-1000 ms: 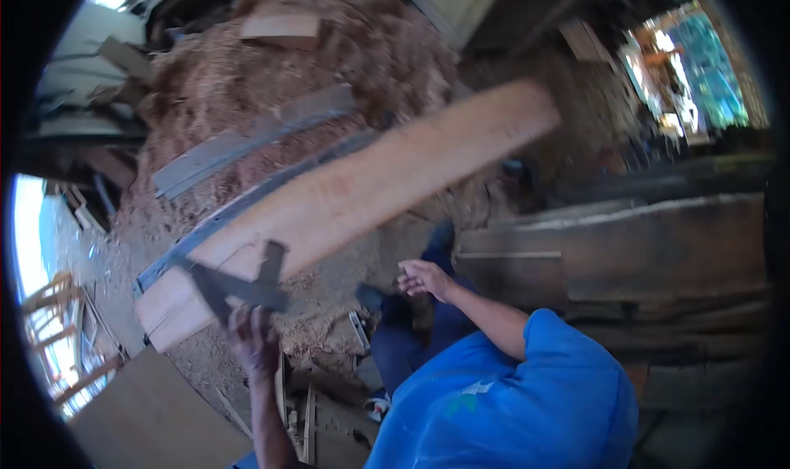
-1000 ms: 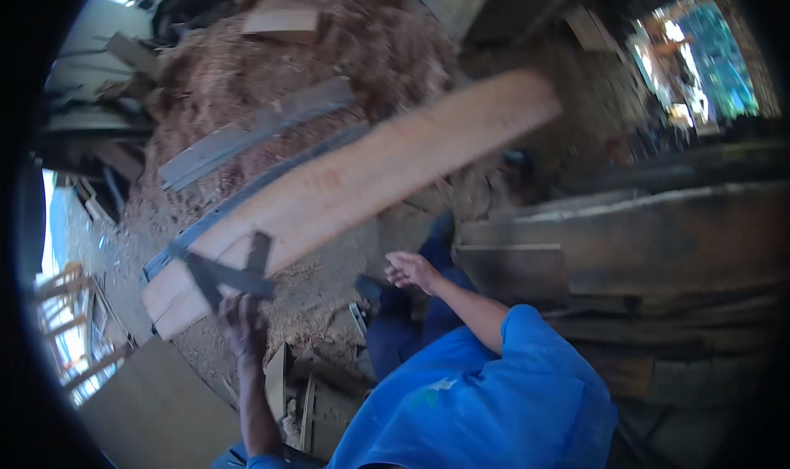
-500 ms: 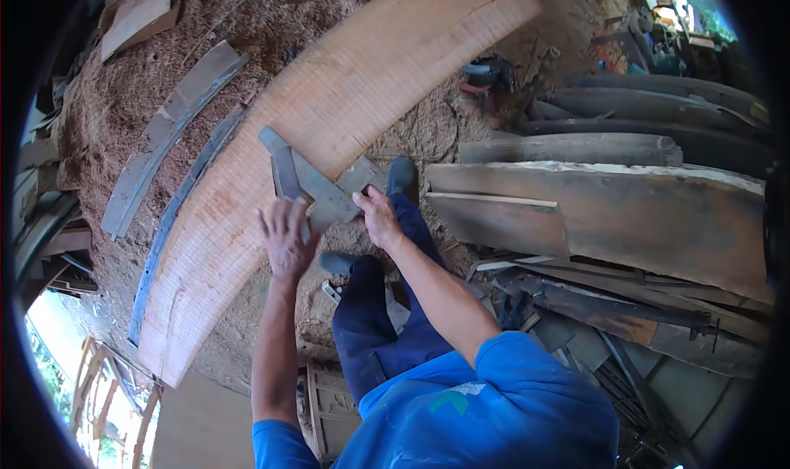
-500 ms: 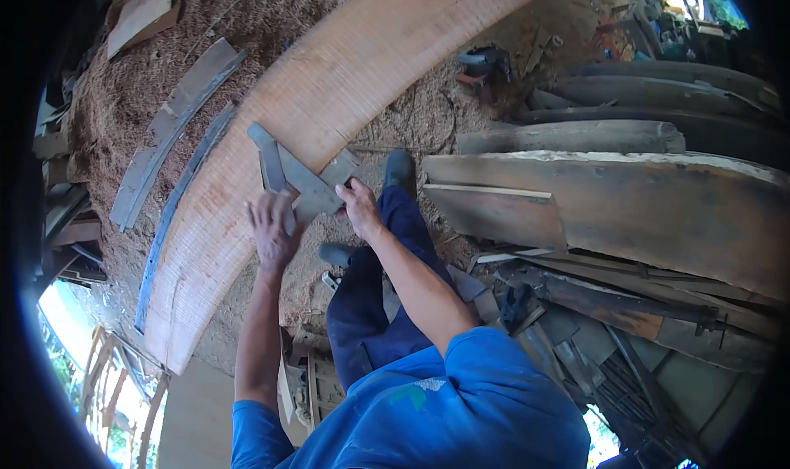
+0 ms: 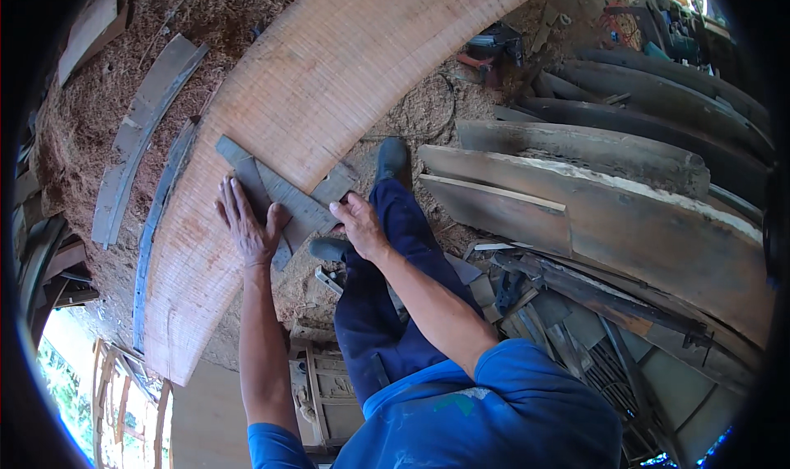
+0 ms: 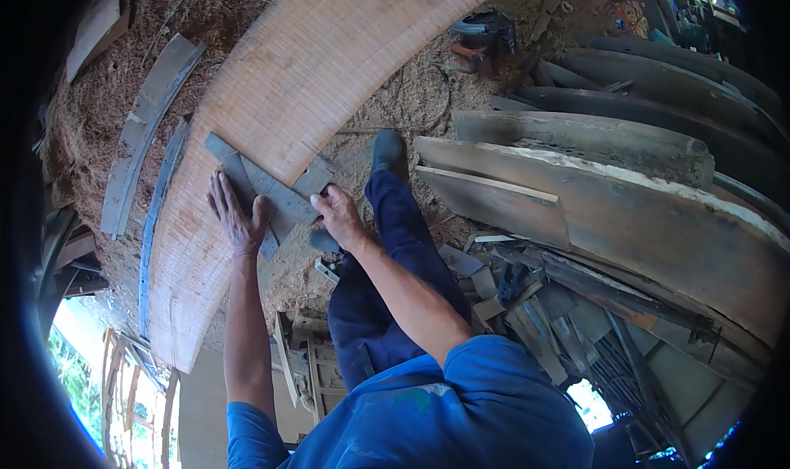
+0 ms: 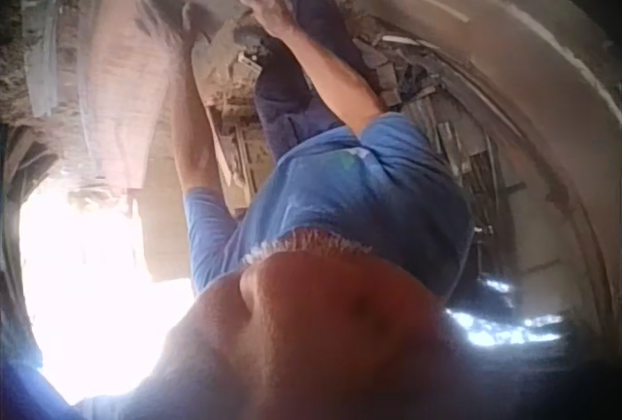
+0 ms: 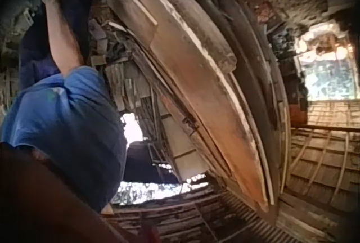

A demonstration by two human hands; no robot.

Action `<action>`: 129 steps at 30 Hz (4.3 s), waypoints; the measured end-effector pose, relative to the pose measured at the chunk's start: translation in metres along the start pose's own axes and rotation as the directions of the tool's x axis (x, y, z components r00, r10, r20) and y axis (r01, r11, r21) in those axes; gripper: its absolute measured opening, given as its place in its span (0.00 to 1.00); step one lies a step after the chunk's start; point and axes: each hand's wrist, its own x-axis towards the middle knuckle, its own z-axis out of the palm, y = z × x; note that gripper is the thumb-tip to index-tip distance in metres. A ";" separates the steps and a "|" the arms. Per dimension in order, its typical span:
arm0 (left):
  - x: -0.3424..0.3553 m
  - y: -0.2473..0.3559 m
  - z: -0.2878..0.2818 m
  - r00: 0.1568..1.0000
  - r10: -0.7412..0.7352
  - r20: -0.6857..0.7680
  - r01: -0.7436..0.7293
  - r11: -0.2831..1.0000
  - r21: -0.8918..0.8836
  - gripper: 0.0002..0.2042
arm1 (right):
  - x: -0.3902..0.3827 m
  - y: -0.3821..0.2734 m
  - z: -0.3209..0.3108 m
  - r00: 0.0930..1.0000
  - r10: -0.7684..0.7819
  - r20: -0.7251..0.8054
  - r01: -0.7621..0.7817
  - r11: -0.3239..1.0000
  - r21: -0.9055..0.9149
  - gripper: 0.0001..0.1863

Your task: The person uses a measuring tape and a pencil to mark a long, curved piece of wood, then uses a speed square and a circular saw to cut the wood into smaller sections.

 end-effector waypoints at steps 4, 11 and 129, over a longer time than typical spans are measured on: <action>0.001 0.004 0.008 1.000 0.000 0.008 0.000 1.000 -0.007 0.42 | 0.013 -0.006 -0.041 0.970 0.049 0.239 -0.032 0.997 -0.074 0.13; -0.012 -0.010 -0.003 0.999 -0.037 -0.034 0.039 0.999 0.032 0.43 | 0.156 -0.083 -0.184 0.906 -0.424 -0.014 0.146 0.341 -0.929 0.11; -0.008 -0.025 -0.005 0.995 0.056 -0.081 -0.052 0.998 0.048 0.43 | -0.175 -0.070 -0.010 0.736 -0.658 0.158 0.429 0.273 -0.861 0.22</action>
